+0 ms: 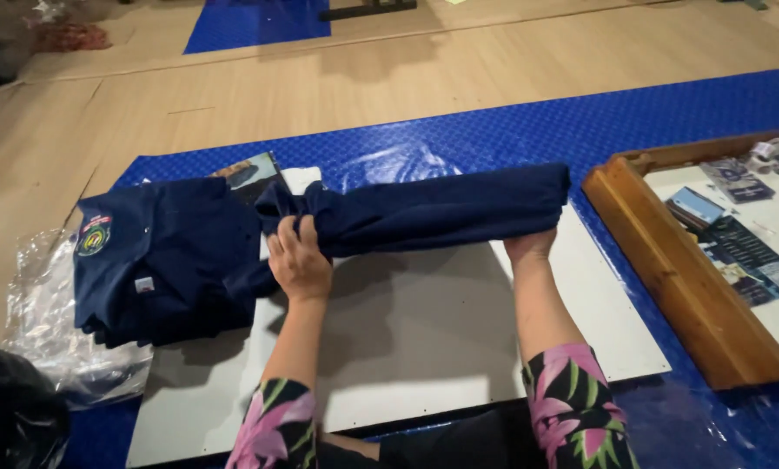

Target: The person folds several shirts one by one on a white board placed on the floor, smoothing the fabric and aligning the collars and sleeves.

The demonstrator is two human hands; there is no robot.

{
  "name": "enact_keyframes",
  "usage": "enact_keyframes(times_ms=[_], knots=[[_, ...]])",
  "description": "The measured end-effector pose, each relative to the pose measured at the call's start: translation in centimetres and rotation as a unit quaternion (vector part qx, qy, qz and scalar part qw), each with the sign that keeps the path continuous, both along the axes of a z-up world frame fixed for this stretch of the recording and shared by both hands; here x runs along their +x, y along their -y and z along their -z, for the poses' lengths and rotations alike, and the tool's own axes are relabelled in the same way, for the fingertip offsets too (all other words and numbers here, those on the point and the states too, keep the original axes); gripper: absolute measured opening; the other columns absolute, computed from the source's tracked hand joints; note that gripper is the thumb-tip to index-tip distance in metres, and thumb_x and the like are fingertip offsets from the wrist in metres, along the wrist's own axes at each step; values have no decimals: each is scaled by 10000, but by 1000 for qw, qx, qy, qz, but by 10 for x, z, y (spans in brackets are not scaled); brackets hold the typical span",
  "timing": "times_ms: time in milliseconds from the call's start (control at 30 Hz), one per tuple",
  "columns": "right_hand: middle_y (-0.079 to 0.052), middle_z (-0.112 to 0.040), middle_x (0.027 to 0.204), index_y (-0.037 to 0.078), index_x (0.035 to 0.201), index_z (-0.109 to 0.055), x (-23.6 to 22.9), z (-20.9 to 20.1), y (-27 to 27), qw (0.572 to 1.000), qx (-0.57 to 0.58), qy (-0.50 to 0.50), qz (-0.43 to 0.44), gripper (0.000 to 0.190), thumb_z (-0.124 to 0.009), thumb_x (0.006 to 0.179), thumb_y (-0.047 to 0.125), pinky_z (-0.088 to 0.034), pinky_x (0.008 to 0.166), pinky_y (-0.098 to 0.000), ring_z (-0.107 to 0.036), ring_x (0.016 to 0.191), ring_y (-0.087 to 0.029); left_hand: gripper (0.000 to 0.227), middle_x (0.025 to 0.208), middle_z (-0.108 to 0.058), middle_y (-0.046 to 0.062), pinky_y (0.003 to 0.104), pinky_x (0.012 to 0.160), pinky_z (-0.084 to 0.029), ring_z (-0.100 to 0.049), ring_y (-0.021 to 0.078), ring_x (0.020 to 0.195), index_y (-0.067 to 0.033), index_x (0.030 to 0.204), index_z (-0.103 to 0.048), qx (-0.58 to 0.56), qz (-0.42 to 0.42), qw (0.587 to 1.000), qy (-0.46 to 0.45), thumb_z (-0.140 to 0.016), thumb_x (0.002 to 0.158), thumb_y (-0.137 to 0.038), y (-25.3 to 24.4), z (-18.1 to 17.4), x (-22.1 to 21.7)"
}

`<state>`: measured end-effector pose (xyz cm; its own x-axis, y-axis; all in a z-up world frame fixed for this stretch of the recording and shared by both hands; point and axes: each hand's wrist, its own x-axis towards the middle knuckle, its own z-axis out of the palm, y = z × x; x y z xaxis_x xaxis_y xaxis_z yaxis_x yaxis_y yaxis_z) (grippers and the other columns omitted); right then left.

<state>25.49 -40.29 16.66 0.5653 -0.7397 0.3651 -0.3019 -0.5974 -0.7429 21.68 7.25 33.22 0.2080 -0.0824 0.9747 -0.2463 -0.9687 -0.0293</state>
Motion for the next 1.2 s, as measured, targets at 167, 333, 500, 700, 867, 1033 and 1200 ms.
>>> enact_keyframes(times_ms=[167, 333, 500, 700, 867, 1033, 1200], knots=[[-84, -740, 1095, 169, 1161, -770, -64, 67, 4, 998, -51, -18, -35, 403, -602, 825, 25, -512, 973, -438, -683, 1093, -317, 554, 1429, -592, 160, 340, 491, -591, -653, 277, 904, -214, 1390, -603, 130, -112, 931, -323, -622, 848, -102, -20, 103, -76], [145, -660, 1122, 502, 1045, -730, -164, 132, 37, 909, -233, -344, -24, 300, -685, 895, 246, -448, 1017, -484, -598, 1177, -233, 209, 680, -739, 101, 499, 574, -593, -764, 335, 691, -173, 741, -800, 155, -19, 732, -663, -611, 831, -158, -82, 251, -92], [-28, -718, 1135, 406, 1161, -764, -186, 204, 110, 934, 80, -341, 71, 343, -650, 924, 186, -561, 837, -469, -695, 1084, -336, 500, 1098, -794, 67, 468, 994, -539, -698, 331, 1155, -259, 1093, -806, -267, 18, 655, -707, -639, 857, -667, -125, 260, -89], [-187, -630, 853, 21, 1155, -667, -188, 114, 33, 896, 428, -51, 104, 274, -671, 950, 203, -671, 586, -383, -729, 735, -296, 419, 1094, -735, 100, 411, 753, -616, -729, 288, 962, -134, 1234, -753, -538, -79, 612, -574, -778, 913, -402, -165, 384, -35], [-163, -616, 985, 43, 1284, -627, -161, 153, 61, 928, 343, -30, 145, 394, -731, 960, 242, -648, 767, -444, -710, 942, -313, 549, 1123, -672, 290, 443, 720, -559, -651, 360, 928, 61, 1352, -640, -548, -24, 571, -610, -729, 970, -323, -143, 336, -48], [-221, -614, 1147, 56, 1372, -647, -153, 124, 50, 969, 158, -144, 123, 422, -687, 1008, 266, -547, 949, -500, -645, 1132, -407, 527, 1221, -724, 287, 533, 1033, -504, -640, 444, 1217, 23, 1250, -753, -407, -44, 627, -663, -710, 959, -414, -149, 349, -47], [-184, -593, 1168, 103, 1345, -690, -146, 86, 29, 949, 60, -302, 72, 419, -682, 1013, 358, -531, 902, -602, -683, 1080, -409, 456, 1241, -639, 323, 568, 979, -501, -598, 471, 1201, 34, 1318, -663, -582, -4, 590, -560, -581, 1014, -297, -151, 353, -36]])
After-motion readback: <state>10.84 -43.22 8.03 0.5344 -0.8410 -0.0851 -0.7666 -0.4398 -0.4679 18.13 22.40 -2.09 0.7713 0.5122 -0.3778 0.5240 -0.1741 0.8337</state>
